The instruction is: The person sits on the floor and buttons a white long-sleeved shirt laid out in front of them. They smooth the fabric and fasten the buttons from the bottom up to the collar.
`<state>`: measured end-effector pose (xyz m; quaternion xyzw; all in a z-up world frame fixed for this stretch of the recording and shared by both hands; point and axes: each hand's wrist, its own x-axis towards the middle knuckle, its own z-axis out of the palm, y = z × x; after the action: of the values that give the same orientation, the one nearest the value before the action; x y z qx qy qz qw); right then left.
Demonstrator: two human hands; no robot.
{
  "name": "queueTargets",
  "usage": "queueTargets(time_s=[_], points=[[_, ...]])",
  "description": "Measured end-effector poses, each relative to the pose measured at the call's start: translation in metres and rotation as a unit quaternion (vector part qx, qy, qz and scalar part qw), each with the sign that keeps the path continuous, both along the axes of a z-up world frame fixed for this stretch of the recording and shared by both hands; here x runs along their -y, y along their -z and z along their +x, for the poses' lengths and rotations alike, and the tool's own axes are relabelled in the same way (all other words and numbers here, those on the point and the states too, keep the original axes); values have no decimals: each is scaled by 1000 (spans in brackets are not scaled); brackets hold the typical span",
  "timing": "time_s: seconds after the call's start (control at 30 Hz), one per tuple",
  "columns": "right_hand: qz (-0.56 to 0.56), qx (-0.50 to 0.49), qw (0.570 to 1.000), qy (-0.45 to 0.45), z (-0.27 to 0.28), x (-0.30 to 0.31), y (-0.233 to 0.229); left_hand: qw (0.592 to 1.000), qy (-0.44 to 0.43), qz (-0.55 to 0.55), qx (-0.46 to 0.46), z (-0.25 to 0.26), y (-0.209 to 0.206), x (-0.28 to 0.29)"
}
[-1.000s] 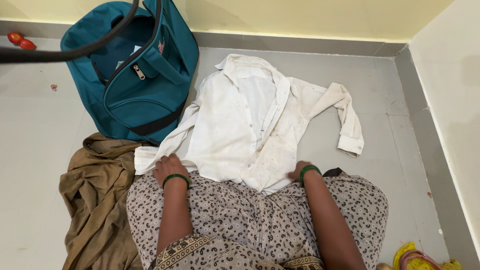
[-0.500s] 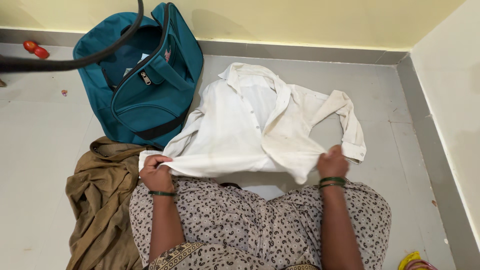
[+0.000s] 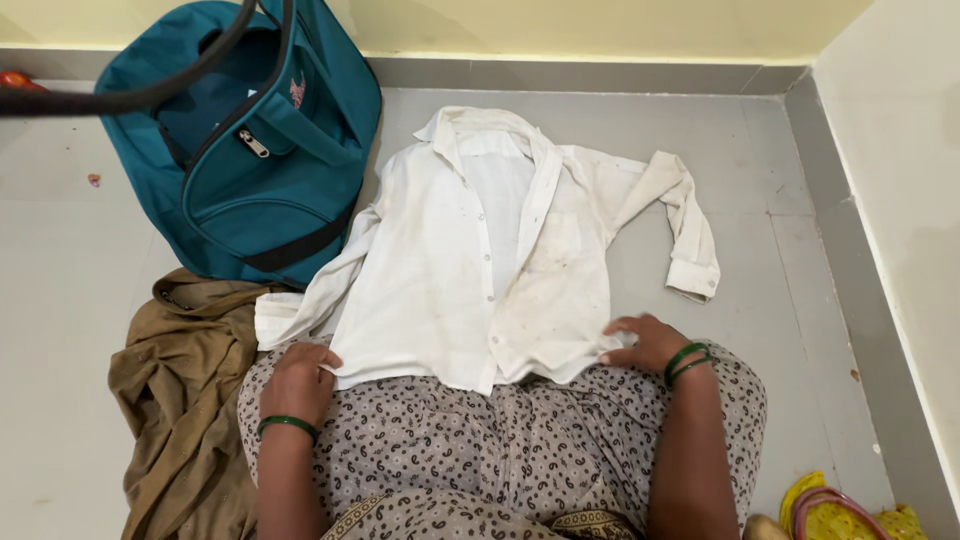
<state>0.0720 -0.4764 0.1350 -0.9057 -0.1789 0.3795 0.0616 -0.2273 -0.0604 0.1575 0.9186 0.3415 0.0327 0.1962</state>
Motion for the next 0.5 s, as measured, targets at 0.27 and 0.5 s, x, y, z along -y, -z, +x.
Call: queueTargets(time_s=[0.27, 0.5], points=[[-1, 12, 984, -177, -53, -50, 32, 978, 176, 75, 88, 7, 20, -2], [-101, -68, 975, -185, -29, -78, 69, 980, 124, 81, 134, 2, 26, -5]])
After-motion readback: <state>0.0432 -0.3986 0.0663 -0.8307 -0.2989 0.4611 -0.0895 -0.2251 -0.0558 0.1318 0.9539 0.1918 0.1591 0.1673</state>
